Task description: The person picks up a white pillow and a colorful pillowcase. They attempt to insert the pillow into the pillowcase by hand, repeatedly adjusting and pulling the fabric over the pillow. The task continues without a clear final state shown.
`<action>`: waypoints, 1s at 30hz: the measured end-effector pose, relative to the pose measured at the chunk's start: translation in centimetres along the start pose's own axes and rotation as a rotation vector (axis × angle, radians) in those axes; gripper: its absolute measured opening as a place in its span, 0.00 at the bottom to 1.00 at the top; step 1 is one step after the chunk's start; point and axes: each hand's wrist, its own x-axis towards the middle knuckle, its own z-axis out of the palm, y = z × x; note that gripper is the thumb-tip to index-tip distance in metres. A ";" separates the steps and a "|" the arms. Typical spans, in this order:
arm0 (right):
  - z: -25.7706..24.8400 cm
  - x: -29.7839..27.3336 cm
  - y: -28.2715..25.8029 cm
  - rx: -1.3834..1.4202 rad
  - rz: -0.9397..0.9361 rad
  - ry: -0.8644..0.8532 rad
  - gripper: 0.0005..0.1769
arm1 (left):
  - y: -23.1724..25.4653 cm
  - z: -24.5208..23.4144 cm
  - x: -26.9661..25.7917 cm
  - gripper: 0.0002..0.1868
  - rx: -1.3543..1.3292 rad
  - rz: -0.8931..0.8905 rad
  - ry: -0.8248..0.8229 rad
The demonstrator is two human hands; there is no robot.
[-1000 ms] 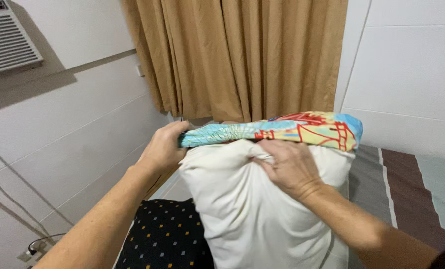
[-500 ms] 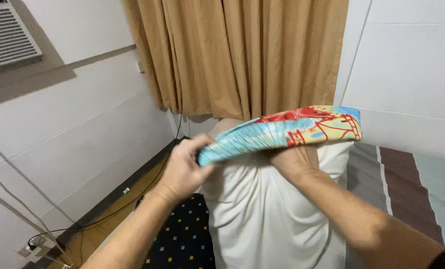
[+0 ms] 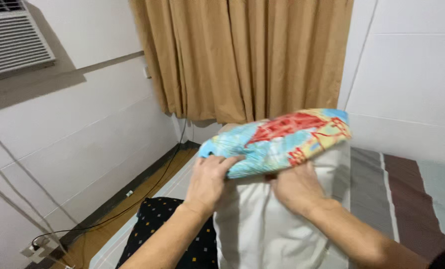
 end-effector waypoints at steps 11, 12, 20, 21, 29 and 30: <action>0.9 2.7 -0.3 -0.005 -0.505 0.250 0.24 | -2.5 4.0 -4.1 0.18 0.034 -0.036 -0.052; 2.1 2.6 0.7 0.066 -0.505 0.158 0.19 | -2.1 4.3 -5.1 0.17 0.054 -0.028 -0.065; 9.2 -3.5 3.8 0.025 -0.520 -0.025 0.11 | -0.7 4.1 -9.8 0.27 0.148 0.024 -0.142; 9.5 -4.1 4.1 0.053 -0.524 -0.072 0.09 | -0.6 3.9 -9.6 0.25 0.087 -0.070 -0.201; 4.9 -2.4 6.1 0.208 -0.342 0.070 0.19 | 0.2 1.6 -8.6 0.16 -0.085 -0.256 -0.194; 4.6 -2.3 5.5 0.293 -0.211 0.082 0.24 | 0.4 1.6 -8.4 0.15 -0.099 -0.254 -0.146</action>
